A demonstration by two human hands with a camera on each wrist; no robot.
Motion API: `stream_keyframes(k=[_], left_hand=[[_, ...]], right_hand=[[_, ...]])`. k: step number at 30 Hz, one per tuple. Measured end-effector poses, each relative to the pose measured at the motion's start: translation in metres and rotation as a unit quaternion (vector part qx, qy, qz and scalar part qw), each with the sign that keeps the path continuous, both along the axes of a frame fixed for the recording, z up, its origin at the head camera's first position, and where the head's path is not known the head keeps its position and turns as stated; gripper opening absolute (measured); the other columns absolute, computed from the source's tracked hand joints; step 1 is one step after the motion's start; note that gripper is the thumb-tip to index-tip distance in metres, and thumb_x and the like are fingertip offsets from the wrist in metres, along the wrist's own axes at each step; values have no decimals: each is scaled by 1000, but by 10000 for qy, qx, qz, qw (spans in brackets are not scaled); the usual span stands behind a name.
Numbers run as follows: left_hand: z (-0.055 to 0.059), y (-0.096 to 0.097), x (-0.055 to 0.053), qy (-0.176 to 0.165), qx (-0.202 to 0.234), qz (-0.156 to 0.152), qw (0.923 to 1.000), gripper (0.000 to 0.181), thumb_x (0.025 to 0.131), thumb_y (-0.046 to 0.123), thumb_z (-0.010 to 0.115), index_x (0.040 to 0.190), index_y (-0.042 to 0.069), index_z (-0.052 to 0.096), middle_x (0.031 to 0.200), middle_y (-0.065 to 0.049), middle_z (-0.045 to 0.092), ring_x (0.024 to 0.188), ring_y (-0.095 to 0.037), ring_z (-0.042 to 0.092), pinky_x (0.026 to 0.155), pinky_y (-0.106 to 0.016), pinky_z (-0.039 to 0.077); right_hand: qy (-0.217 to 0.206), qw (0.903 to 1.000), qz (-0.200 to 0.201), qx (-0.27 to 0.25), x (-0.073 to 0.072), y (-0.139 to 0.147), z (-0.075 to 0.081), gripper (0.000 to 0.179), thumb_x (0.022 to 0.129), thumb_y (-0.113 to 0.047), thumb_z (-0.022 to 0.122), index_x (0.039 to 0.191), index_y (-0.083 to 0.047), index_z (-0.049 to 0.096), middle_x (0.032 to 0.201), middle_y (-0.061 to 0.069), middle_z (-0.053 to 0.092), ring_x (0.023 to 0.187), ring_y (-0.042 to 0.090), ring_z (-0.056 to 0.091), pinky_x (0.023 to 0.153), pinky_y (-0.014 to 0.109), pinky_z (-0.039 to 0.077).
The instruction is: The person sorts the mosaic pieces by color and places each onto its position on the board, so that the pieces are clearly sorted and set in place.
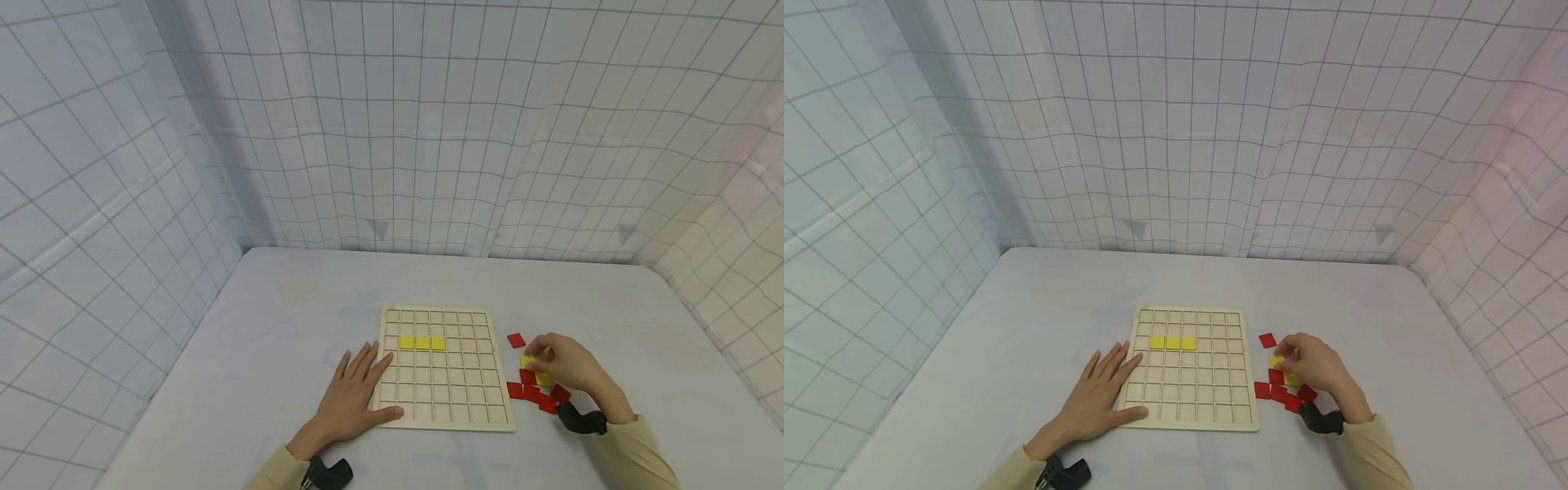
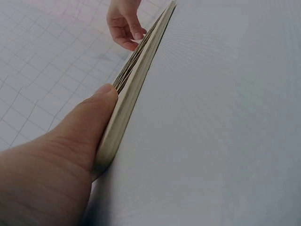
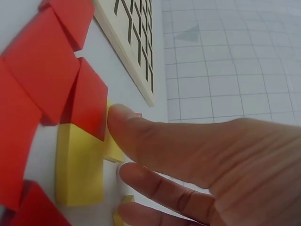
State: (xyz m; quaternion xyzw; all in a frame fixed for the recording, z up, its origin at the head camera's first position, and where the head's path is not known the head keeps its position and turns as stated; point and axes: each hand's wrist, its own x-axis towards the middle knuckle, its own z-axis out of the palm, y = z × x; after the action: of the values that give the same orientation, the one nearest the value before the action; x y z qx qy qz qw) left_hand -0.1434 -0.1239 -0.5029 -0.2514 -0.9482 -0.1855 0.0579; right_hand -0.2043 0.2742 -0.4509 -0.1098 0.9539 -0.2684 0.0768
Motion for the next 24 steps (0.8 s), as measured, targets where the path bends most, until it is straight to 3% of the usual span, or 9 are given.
stream_keyframes(k=[24], left_hand=[[-2,0,0,155,22,10,9999,91,83,73,47,150,14,31,155,-13,19,143,-27,12,112,-51,5]], right_hand=[[-70,9998,-164,50,-3,1,-3,20,79,-22,78,93,-11,69,84,1,56,77,21,49,58,31,45]])
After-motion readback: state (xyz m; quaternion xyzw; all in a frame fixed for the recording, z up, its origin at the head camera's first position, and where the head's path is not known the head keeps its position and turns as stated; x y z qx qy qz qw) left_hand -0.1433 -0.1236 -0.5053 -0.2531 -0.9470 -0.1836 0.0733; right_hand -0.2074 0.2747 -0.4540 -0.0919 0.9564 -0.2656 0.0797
